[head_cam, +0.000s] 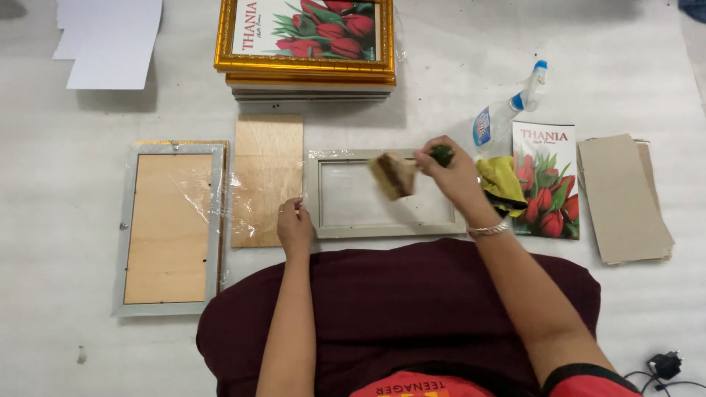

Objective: Cleaning a picture frame and assembling it with a picture and backing board

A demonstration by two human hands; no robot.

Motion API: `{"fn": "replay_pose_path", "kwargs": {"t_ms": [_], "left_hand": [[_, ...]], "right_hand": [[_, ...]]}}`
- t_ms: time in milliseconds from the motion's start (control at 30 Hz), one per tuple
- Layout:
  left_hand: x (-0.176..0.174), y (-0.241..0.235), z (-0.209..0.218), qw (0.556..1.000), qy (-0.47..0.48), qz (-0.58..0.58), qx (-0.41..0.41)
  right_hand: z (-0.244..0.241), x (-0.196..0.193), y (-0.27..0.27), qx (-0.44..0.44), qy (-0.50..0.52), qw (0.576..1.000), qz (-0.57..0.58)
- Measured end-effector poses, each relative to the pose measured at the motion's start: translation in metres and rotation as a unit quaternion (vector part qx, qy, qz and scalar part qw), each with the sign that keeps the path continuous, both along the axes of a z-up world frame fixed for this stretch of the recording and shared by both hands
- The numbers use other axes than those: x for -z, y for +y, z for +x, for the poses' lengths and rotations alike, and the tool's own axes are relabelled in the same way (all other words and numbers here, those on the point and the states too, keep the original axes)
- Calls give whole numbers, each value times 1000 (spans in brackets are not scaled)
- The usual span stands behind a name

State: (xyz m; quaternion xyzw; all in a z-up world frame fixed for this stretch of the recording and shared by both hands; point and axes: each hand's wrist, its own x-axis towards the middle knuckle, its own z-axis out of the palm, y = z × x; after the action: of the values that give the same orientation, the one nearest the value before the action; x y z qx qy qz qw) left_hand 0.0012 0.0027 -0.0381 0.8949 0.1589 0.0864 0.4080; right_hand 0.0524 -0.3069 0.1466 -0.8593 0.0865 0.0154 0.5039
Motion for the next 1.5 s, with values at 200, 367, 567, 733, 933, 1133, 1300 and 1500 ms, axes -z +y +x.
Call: {"fn": "replay_pose_path", "kwargs": {"t_ms": [200,367,567,733,933,1133,1300,1500], "left_hand": [[-10,5,-4,1000,11,4,-22],[1,6,2,999,29,0,-18],[8,6,2,1000,-1,12,-9],[11,8,-2,1000,-17,21,-1],[17,11,0,1000,21,14,-10],[4,8,0,999,45,10,-5],[1,7,1,999,49,10,-5],[-2,7,-1,999,42,10,-4]], "right_hand": [[13,62,114,178,-12,941,289],[-22,71,129,159,23,969,188],[-43,58,103,-1,85,994,75],[-7,48,68,-180,41,981,63],[-6,-13,19,-332,93,938,-45],[-14,-31,-83,-252,172,940,-154],[-28,-33,-119,-139,158,932,-294],[-9,40,-100,-94,123,919,-361]]}}
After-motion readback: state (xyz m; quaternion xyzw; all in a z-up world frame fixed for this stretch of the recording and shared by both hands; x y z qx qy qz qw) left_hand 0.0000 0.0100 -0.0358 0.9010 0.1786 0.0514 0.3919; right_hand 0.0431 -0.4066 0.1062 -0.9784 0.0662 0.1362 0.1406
